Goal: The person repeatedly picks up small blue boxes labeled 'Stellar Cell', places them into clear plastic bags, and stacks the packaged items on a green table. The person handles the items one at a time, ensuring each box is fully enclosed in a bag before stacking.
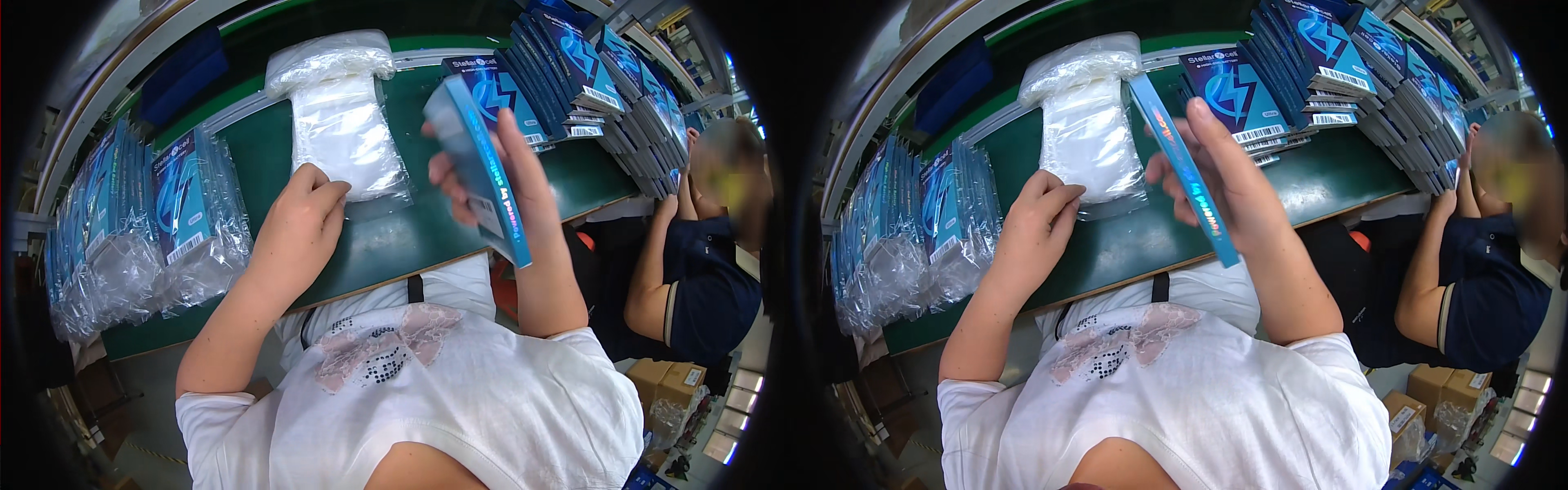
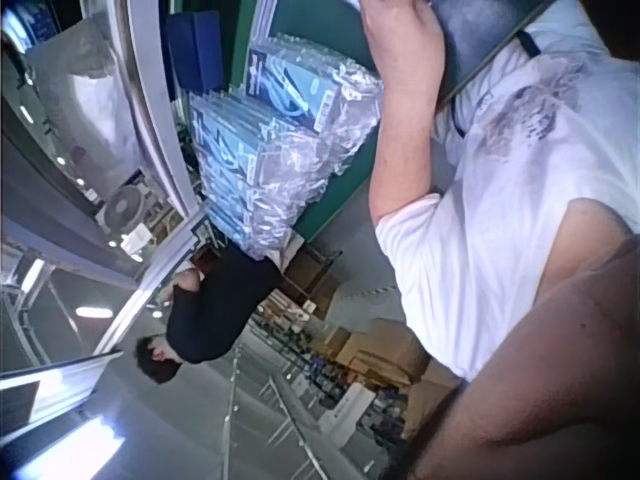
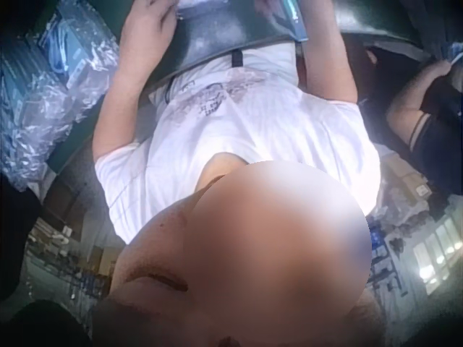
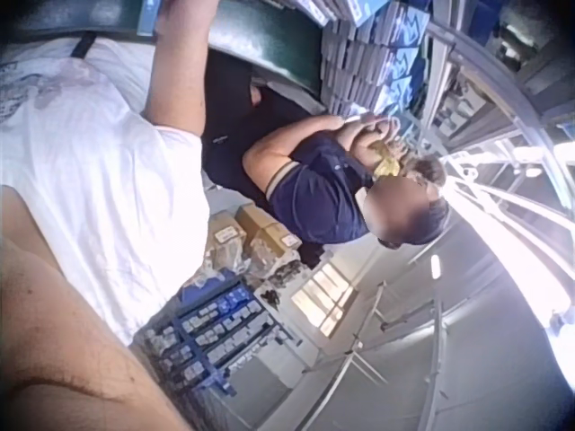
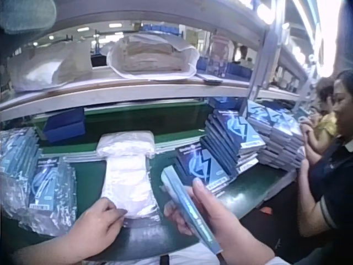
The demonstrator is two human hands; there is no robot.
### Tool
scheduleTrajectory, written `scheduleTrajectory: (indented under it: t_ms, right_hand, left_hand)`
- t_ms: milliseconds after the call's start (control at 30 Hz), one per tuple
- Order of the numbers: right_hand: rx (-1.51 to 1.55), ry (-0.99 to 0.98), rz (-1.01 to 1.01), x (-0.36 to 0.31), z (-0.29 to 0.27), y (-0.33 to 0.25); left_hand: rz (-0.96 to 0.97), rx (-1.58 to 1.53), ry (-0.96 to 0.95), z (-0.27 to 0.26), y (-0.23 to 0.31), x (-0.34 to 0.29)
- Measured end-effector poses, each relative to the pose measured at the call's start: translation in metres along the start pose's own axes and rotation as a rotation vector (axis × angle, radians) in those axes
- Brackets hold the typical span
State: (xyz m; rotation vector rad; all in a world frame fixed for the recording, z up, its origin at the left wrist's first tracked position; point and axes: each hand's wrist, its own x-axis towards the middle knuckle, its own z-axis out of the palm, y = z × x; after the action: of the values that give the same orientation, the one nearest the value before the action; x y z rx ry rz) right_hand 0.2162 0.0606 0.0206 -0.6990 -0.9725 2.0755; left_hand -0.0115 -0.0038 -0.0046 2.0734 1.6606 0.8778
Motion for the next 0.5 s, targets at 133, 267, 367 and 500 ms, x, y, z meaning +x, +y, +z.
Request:
scheduleTrajectory:
  t_ms: [133,267,367,500]
  right_hand:
    - [0.09,-0.071,0.061,-0.012,-0.006,0.031]
    - [0.281,-0.156,0.315,-0.014,0.006,0.05]
    - [0.279,-0.125,0.285,-0.001,0.016,0.056]
    - [0.263,-0.163,0.22,0.018,0.004,0.062]
  left_hand:
    - [-0.07,-0.136,0.045,-0.002,0.0,0.001]
    - [-0.12,-0.308,0.092,-0.005,0.002,0.003]
    - [-0.048,-0.274,0.147,-0.002,-0.003,0.004]
    - [-0.138,-0.193,0.196,-0.005,-0.011,0.004]
